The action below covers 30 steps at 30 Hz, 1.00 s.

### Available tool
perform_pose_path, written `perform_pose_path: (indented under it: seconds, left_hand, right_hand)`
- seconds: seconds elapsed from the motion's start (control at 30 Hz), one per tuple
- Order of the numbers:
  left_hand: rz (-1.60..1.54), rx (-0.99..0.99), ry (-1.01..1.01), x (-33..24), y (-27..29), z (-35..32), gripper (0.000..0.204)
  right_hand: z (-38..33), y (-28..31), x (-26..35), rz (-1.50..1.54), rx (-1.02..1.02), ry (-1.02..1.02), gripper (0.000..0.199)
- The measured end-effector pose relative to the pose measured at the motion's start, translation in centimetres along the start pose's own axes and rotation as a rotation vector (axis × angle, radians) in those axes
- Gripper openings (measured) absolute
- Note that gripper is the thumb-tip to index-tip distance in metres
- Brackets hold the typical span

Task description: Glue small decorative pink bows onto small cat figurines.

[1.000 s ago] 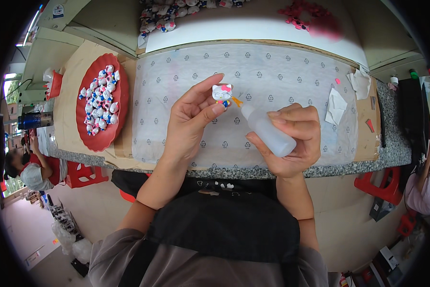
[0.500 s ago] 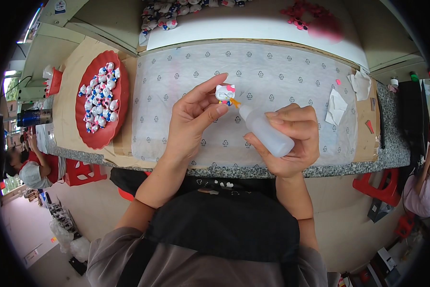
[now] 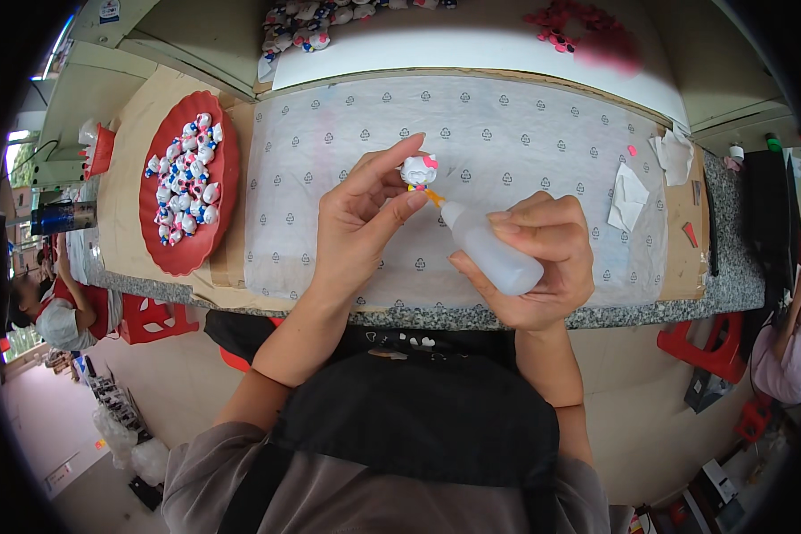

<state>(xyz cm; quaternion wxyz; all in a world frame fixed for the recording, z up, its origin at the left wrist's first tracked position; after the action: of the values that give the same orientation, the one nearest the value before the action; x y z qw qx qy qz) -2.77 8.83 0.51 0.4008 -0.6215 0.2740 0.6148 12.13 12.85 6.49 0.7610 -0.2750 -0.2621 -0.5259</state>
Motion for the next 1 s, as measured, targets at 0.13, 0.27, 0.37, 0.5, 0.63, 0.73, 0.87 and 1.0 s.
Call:
perform_pose_path:
  seconds: [0.13,0.27,0.37,0.5,0.63,0.73,0.87,1.0]
  left_hand:
    - [0.024,-0.002,-0.017,-0.2,-0.2,0.1,0.043]
    - [0.0,-0.068,0.004,-0.6,0.6,0.3,0.04]
    - [-0.171,-0.155,0.098,-0.5,1.4,0.3,0.042]
    - [-0.233,-0.168,0.119,-0.7,1.5,0.2,0.042]
    - [-0.253,-0.162,0.13,-0.4,1.4,0.4,0.042]
    - [-0.267,-0.167,0.135,-0.1,1.7,0.6,0.042]
    - [-0.29,-0.166,0.151,-0.1,1.8,0.5,0.042]
    - [-0.323,-0.137,0.18,-0.1,1.6,0.3,0.042]
  right_hand:
    - [0.2,0.5,0.0,-0.038,-0.025,0.021,0.04]
    - [1.0,1.6,-0.9,-0.016,-0.037,-0.082,0.038]
    - [2.8,4.1,-3.0,-0.008,-0.085,-0.308,0.032]
    - [6.9,3.9,-6.4,-0.2,0.118,-0.519,0.024]
    - [10.7,3.9,-13.0,-0.622,0.251,-0.291,0.023]
    - [12.1,1.9,-14.7,-0.969,0.308,0.152,0.028]
    - [12.1,1.2,-16.5,-1.186,0.458,0.077,0.027]
    - [11.0,1.4,-12.7,-0.746,0.243,-0.235,0.02]
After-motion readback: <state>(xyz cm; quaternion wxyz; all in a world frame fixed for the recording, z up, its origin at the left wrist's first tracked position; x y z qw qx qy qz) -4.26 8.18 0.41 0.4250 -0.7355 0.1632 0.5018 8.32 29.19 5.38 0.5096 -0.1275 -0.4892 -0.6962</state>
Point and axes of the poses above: each hand's wrist, its own z-axis towards the middle knuckle, its own y-axis out of the back of the hand, x = y × z, the point moved 8 cm from there along z, towards the middle knuckle, and after that the axes turned 12 degrees about -x, right-handed, at the moved point
